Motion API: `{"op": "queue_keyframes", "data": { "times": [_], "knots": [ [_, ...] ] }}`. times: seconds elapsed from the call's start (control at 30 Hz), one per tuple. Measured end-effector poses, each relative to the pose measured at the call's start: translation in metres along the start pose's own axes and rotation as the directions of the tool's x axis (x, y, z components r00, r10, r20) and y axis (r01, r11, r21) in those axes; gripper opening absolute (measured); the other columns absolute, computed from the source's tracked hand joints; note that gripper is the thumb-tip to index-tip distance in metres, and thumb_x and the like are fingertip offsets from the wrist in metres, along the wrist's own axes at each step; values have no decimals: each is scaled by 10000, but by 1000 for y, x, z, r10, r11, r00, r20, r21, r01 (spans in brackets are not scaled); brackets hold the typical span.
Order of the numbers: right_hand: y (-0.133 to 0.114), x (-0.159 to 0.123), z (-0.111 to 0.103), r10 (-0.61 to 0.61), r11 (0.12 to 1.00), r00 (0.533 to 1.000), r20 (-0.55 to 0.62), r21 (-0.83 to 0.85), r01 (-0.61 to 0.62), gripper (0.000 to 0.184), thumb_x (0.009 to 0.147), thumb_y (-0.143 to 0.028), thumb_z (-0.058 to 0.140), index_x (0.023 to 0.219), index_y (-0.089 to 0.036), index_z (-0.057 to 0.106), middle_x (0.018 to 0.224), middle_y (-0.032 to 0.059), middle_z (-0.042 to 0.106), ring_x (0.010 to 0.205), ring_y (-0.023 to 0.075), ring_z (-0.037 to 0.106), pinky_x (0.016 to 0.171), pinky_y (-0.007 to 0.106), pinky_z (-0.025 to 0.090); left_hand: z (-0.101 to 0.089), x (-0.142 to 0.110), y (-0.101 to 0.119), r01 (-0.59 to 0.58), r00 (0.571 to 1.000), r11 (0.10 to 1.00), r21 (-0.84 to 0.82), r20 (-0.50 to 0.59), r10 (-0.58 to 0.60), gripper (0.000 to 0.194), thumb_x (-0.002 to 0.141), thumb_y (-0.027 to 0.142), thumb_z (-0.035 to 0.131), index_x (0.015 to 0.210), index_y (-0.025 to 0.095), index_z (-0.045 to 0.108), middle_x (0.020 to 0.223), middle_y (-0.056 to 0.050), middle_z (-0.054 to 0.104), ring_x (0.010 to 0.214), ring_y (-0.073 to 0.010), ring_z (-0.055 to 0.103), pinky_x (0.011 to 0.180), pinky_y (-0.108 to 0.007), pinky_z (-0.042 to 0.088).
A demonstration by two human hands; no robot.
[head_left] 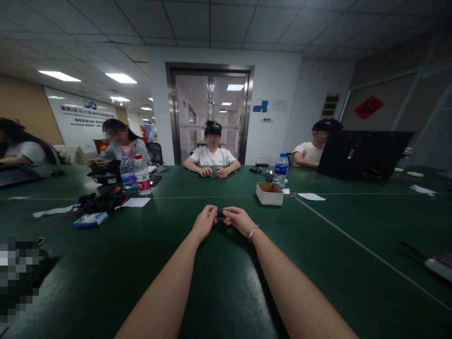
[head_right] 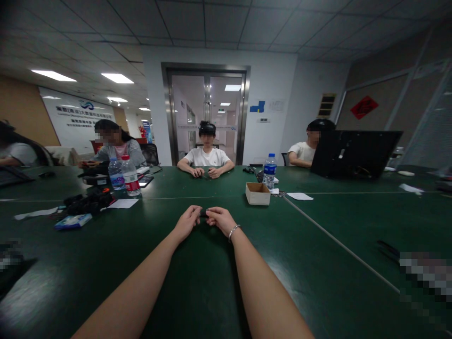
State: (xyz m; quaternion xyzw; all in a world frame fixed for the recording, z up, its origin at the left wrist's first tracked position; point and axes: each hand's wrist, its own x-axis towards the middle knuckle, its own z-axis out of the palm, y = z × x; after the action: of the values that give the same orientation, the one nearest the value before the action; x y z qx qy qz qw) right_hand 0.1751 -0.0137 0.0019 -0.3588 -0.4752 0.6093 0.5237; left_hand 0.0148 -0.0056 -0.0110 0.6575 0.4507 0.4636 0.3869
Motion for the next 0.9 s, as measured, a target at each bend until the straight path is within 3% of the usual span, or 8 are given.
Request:
{"op": "queue_keyframes", "data": {
  "times": [0.13, 0.27, 0.43, 0.57, 0.7, 0.83, 0.9],
  "knots": [
    [1, 0, 0, -1, 1000, 1000, 9, 21, 1, 298, 609, -195, 772, 825, -87, 597, 608, 41, 597, 515, 95, 557, 453, 170, 422, 0, -1, 0, -12, 999, 1000, 19, -32, 13, 318, 791, 336, 498, 1075, 194, 520, 763, -12, 550, 656, -114, 507, 645, -221, 394],
    [0, -1, 1, -1, 1000, 1000, 17, 11, 1, 293, 604, -187, 771, 818, -85, 600, 618, 41, 601, 511, 92, 556, 449, 170, 422, -1, -2, 1, 20, 1000, 999, 28, -7, -20, 303, 828, 364, 417, 1045, 188, 536, 693, -1, 535, 616, -119, 495, 616, -226, 400],
    [-1, -1, 1, 2, 1000, 1000, 24, 19, -2, 267, 633, -183, 754, 833, -82, 609, 612, 46, 599, 514, 92, 554, 452, 168, 430, -1, -1, 1, 12, 999, 1000, 10, -38, -12, 296, 804, 344, 463, 1057, 203, 528, 775, -15, 554, 654, -120, 510, 611, -219, 400],
    [-1, -1, 1, 10, 1000, 1000, 15, 10, -10, 237, 644, -174, 745, 820, -86, 614, 612, 45, 597, 515, 100, 561, 443, 174, 438, -1, 0, -1, 52, 998, 999, -2, -44, -52, 325, 833, 415, 394, 1026, 194, 534, 682, -4, 528, 592, -120, 489, 580, -223, 390],
    [-1, -1, 1, 3, 1000, 1000, 5, 11, -3, 228, 646, -178, 746, 814, -90, 620, 609, 41, 592, 509, 98, 554, 434, 177, 438, -1, 1, -2, 27, 997, 999, -19, -69, -28, 332, 792, 381, 489, 1069, 200, 506, 750, -10, 538, 620, -112, 497, 571, -209, 380],
    [-2, -3, 2, 4, 1000, 1000, 10, 5, -5, 230, 645, -178, 745, 816, -88, 620, 607, 38, 592, 515, 96, 558, 444, 171, 444, 0, 1, -1, 48, 998, 999, -17, -34, -48, 333, 834, 424, 391, 1038, 190, 511, 695, -5, 527, 584, -114, 487, 531, -208, 359],
    [-2, -3, 2, 7, 1000, 1000, 13, 4, -7, 235, 639, -171, 746, 817, -86, 619, 617, 42, 597, 519, 94, 562, 444, 166, 441, 0, 1, -1, 11, 1000, 1000, -1, -22, -11, 299, 823, 379, 430, 1042, 191, 507, 688, 0, 525, 602, -113, 493, 555, -207, 366]
  ]
}}
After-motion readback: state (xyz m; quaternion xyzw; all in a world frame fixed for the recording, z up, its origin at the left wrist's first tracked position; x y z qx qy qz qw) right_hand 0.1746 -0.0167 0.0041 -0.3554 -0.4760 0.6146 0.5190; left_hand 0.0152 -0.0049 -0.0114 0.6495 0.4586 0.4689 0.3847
